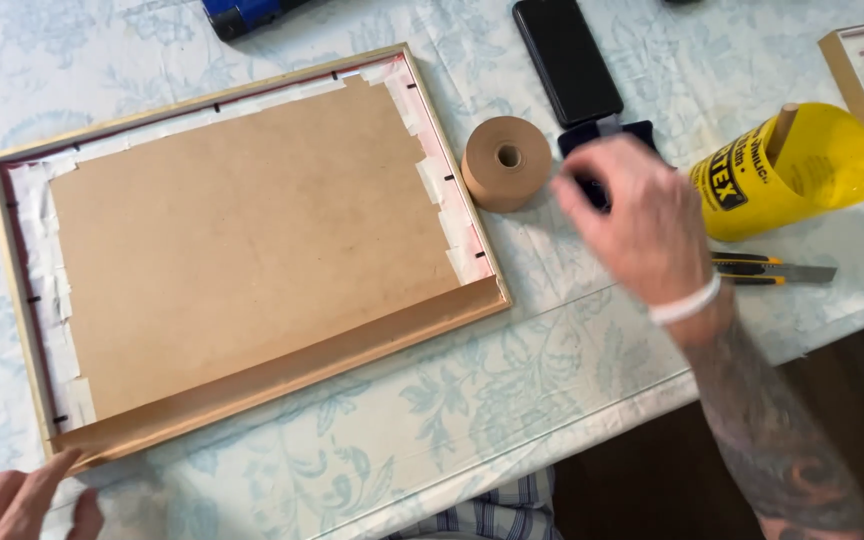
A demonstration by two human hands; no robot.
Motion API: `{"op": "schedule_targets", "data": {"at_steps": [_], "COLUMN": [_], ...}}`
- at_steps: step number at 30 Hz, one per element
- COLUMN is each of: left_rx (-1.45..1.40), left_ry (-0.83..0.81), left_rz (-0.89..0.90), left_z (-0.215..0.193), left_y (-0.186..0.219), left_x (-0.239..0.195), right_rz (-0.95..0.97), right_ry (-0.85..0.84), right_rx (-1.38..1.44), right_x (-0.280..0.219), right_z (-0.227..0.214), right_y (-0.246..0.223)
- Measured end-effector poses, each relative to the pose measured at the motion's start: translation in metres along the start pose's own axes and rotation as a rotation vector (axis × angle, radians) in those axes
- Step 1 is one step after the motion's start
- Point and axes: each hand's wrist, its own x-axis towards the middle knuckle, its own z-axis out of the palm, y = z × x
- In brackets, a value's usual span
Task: Applying gummed paper tape to the back of a picture frame to seal the backing.
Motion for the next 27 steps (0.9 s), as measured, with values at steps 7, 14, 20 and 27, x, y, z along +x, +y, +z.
{"op": "schedule_targets", "data": {"at_steps": [7,14,20,27], "left_rx": [-0.137,-0.207,-0.186,-0.298], "left_ry": [0.144,0.234,0.049,0.123], "left_rz": [-0.026,0.068,0.037,-0.04], "left_z": [-0.084,-0.105,-0.097,-0.094], "left_y": [0.105,0.127,0.151,0.152], "left_x": [0.019,0.016,0.025,0.019], "right_rz": [0.074,-0.226,-0.996,-1.123], "right_ry": [0.023,0.126,-0.143,-0.342], "right_rx": [-0.173,0.077,0.173,0.205], "right_x": [-0.009,-0.014,0.036,0.056], "right_z": [0.047,-0.022,0.029,0.059], "right_y": [0.079,-0.027,-0.15,-0.173]}}
